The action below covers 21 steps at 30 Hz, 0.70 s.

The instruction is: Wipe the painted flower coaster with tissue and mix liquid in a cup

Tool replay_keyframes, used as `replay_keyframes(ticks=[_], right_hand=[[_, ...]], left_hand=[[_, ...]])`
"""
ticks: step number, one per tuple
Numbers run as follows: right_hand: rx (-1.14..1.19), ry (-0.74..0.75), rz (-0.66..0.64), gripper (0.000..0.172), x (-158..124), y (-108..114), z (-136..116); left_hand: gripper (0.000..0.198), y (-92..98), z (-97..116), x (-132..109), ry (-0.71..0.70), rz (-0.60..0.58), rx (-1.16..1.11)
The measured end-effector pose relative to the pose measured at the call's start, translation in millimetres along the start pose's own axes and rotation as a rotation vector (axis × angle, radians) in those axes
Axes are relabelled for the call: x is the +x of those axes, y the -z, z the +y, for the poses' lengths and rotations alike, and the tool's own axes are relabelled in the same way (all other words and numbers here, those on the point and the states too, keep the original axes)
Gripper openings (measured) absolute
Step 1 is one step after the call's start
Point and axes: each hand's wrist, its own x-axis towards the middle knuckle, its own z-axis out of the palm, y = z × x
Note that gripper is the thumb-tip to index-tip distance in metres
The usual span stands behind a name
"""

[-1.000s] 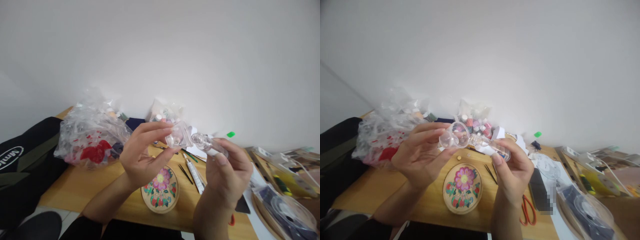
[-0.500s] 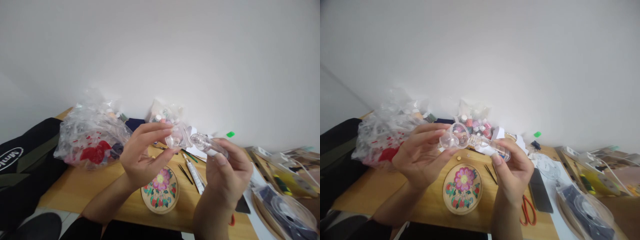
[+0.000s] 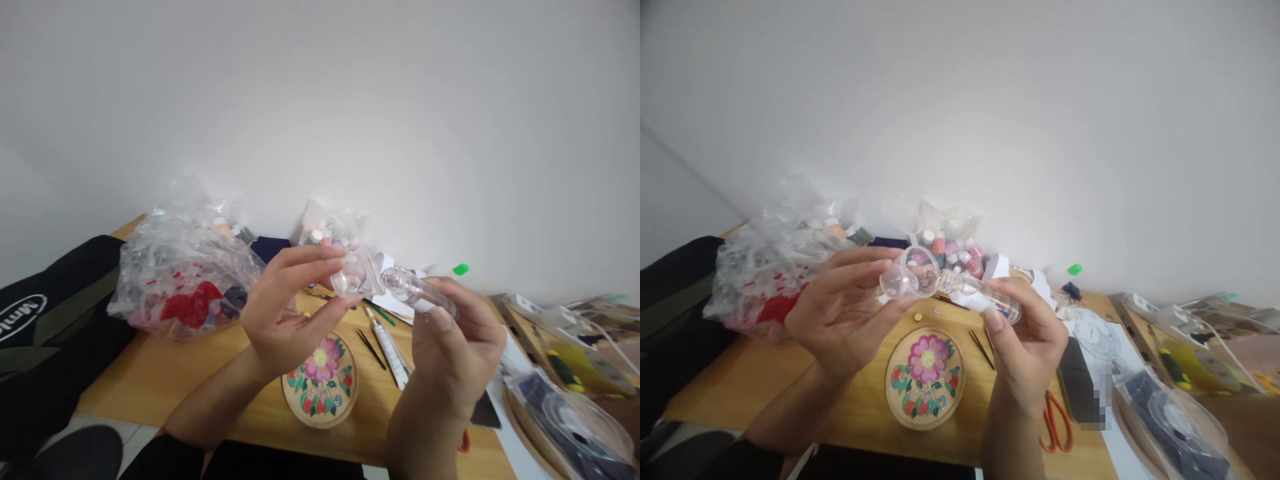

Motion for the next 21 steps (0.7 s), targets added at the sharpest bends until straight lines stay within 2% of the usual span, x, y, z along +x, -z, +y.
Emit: replay_keyframes(ticks=[9, 21], right_hand=[[0.067, -0.007, -0.010, 0.028, 0.7, -0.3, -0.8], [0.093, -0.028, -0.028, 0.026, -1.4, 0.5, -0.7]], left_hand=[[0.047, 0.3, -0.6, -1.2, 0.009, -0.006, -0.029], [0.044, -1.4, -1.8, -2.2, -0.039, 0.030, -0.032]])
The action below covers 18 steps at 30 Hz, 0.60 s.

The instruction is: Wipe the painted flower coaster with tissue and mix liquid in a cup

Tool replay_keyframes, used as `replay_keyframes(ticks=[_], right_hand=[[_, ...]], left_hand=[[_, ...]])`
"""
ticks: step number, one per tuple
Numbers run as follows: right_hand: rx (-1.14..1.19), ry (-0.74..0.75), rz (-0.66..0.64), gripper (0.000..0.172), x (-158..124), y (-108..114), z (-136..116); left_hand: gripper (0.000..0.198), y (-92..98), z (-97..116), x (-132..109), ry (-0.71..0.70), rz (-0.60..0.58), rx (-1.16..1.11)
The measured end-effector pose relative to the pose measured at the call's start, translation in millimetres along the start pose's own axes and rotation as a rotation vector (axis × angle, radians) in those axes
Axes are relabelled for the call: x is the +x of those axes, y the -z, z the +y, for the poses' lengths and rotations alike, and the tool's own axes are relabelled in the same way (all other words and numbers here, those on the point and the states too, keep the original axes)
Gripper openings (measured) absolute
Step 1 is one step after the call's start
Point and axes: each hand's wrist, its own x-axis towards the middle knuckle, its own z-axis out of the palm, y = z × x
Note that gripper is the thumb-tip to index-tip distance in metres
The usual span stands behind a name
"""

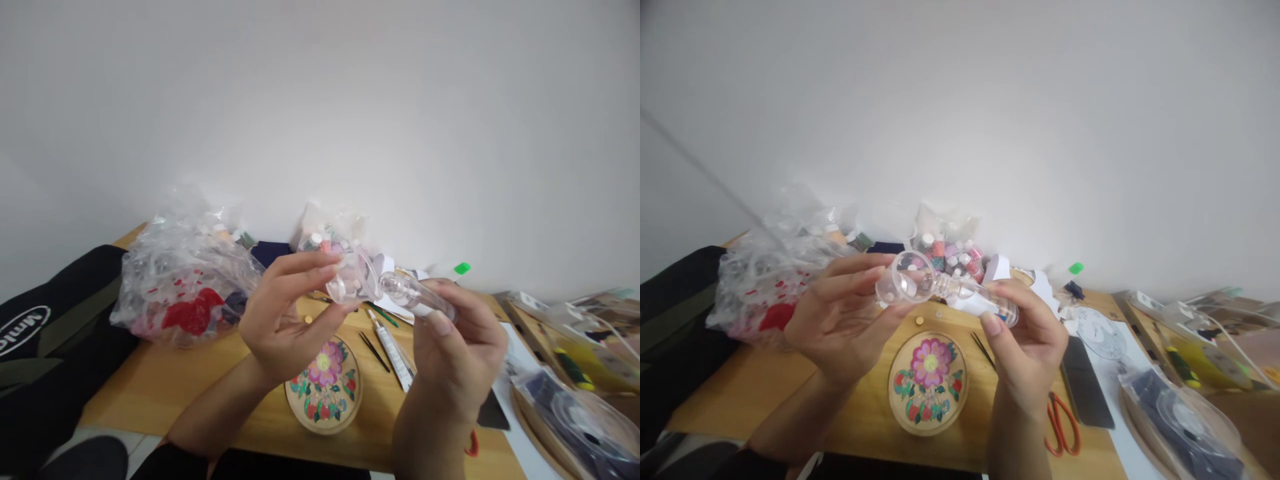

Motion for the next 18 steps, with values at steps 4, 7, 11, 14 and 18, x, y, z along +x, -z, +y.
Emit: replay_keyframes(ticks=[4, 7, 11, 14, 18], right_hand=[[0.022, -0.018, -0.041, 0.026, -2, -2, 0], [0.043, -0.010, -0.060, 0.025, -4, -3, -1], [0.065, 0.007, -0.081, 0.025, -4, -7, -1], [0.083, -0.005, -0.078, 0.025, -3, -12, -2], [0.116, -0.006, -0.052, 0.023, -1, -21, -3]], left_hand=[[0.049, 2.5, 0, 0, 0.026, -0.033, -0.033], [0.050, 3.2, 1, 1, 0.034, -0.045, -0.043], [0.047, 1.7, 2, -1, 0.091, -0.040, -0.058], [0.045, -0.5, 3, -4, 0.131, 0.005, -0.042], [0.041, -4.0, 5, -6, 0.162, 0.105, 0.030]])
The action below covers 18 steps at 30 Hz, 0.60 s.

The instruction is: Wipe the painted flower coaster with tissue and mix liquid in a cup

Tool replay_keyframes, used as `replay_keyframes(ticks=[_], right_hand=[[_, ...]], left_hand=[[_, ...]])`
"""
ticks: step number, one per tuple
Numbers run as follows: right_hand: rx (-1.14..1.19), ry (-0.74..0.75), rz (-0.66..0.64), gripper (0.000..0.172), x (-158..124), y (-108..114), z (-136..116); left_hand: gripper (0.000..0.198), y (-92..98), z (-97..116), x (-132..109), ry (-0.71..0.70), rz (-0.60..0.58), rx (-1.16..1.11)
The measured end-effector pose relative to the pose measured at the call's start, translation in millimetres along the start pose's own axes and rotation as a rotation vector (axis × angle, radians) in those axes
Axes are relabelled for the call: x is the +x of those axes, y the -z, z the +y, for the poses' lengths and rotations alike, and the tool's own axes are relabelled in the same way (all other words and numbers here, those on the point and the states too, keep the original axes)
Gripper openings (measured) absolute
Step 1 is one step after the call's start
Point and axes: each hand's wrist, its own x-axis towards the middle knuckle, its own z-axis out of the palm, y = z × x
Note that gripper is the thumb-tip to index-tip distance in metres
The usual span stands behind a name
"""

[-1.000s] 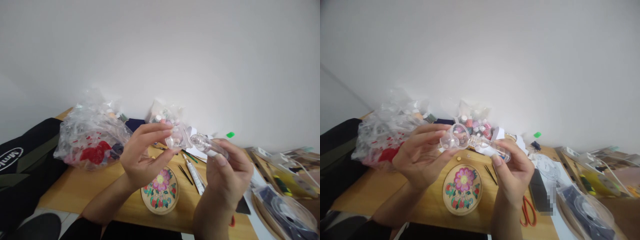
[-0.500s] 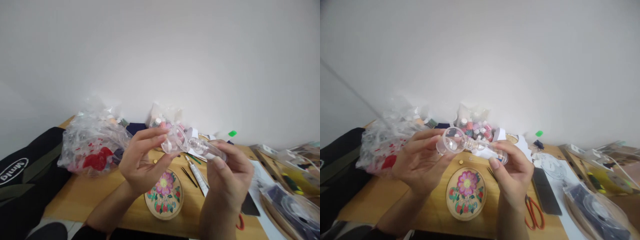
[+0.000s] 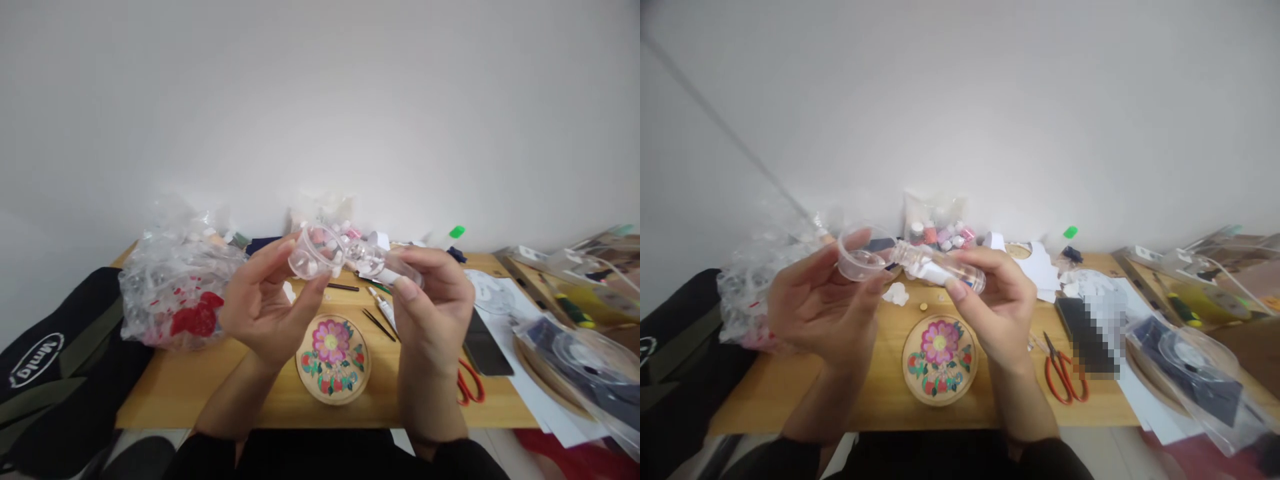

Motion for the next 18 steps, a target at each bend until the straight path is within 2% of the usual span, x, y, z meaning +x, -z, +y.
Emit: replay_keyframes(ticks=[5, 11, 18], right_hand=[[0.030, 0.010, 0.021, 0.020, 8, -9, -7], [0.087, 0.036, 0.006, 0.017, 29, -20, -25], [0.049, 0.092, 0.004, 0.015, 56, -30, -47]], left_hand=[[0.037, -4.5, 5, 12, -0.047, 0.031, 0.011], [0.038, -14.7, 12, 36, -0.182, 0.055, -0.074], [0.035, -23.7, 27, 61, -0.206, 0.097, -0.084]])
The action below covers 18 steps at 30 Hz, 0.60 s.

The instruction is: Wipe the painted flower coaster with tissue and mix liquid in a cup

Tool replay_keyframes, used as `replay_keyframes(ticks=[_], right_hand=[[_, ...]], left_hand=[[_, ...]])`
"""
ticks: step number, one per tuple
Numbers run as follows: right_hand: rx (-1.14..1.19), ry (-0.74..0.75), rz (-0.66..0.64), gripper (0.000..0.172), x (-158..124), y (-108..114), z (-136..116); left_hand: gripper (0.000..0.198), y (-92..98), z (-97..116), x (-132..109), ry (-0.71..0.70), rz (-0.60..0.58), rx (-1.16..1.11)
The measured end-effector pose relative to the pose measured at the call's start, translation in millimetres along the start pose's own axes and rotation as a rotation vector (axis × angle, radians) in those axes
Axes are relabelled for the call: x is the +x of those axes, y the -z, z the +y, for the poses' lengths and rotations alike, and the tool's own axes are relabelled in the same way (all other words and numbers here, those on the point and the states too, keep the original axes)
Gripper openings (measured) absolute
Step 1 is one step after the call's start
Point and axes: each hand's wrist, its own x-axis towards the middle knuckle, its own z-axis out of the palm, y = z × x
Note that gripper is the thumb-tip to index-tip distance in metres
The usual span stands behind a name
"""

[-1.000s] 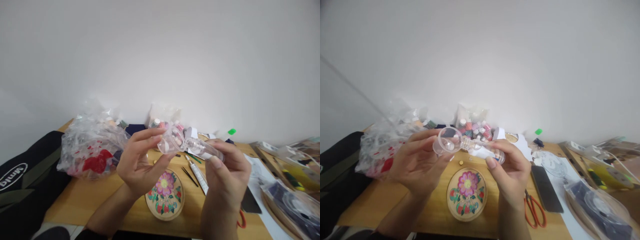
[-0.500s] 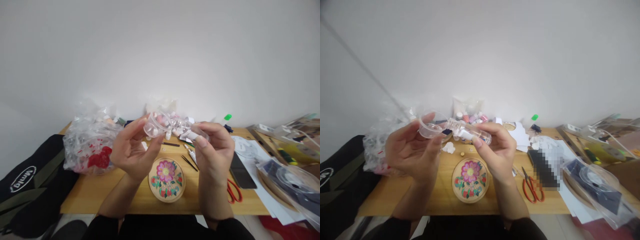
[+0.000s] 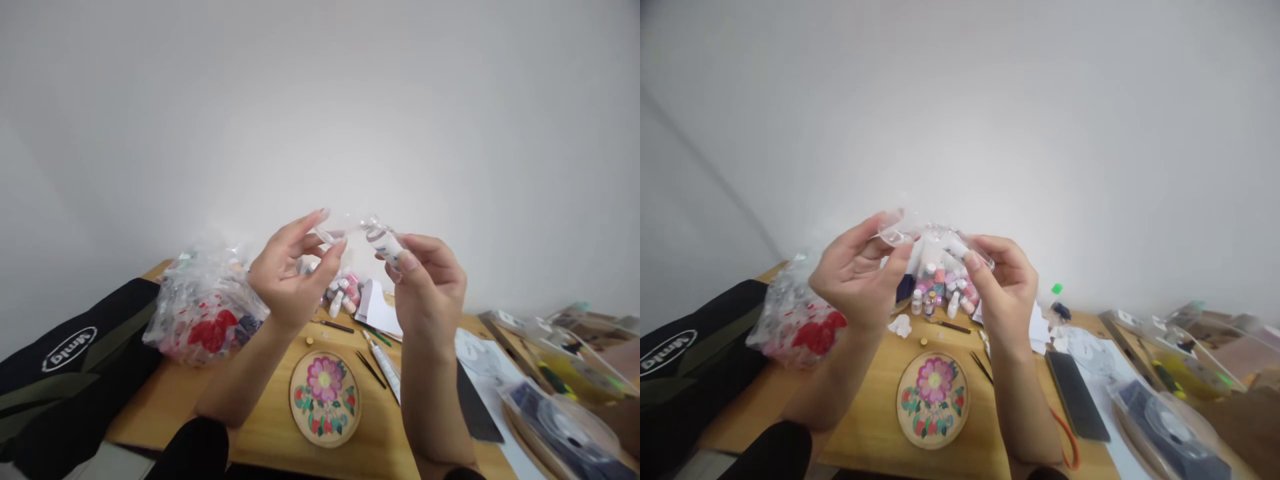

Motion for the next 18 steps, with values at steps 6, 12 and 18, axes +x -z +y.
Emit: replay_keyframes(ticks=[6, 12, 18], right_hand=[[-0.059, 0.013, 0.051, 0.017, 16, -6, -9], [-0.020, 0.042, 0.050, 0.017, 22, -11, -20], [-0.003, 0.047, 0.046, 0.019, 22, -12, -21]], left_hand=[[0.033, -8.8, 5, 16, -0.115, 0.044, 0.020], [0.038, -13.9, 11, 20, -0.119, 0.065, -0.031], [0.037, -14.0, 12, 21, -0.105, 0.094, -0.065]])
